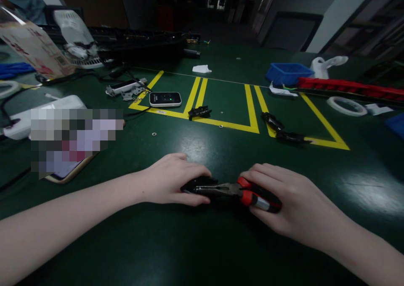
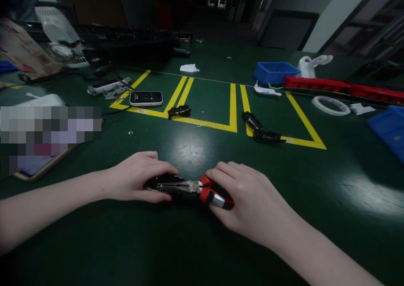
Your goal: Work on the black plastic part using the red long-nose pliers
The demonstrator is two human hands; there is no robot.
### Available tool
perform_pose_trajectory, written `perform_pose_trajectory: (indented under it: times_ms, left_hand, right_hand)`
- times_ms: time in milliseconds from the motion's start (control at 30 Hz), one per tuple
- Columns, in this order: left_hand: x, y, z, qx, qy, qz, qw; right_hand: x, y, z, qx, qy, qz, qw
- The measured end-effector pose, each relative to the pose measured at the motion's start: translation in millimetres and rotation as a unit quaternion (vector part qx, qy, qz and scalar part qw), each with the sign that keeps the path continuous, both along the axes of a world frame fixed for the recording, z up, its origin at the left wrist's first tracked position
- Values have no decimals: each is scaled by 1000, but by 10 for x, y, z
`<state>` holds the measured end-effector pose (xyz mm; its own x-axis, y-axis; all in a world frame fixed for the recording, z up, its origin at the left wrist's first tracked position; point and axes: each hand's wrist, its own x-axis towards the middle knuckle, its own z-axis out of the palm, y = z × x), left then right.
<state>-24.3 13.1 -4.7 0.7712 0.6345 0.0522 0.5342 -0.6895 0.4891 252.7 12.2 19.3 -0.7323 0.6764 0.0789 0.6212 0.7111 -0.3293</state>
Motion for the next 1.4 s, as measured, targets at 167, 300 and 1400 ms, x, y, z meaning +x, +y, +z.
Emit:
perform_pose_trajectory:
  times_ms: [167,300,1400]
  left_hand:
    - [4,5,-8,6,4,-3,1000]
    - [12,6,-7,6,12,4,1000]
    - [-1,24,12,-52,-20,-2,998]
  right_hand:
    - [3,-11,-73,8,12,-5,1000]
    - [2,-14,-105,4,11,-11,1000]
    - [72,71,-77,27,0,19,999]
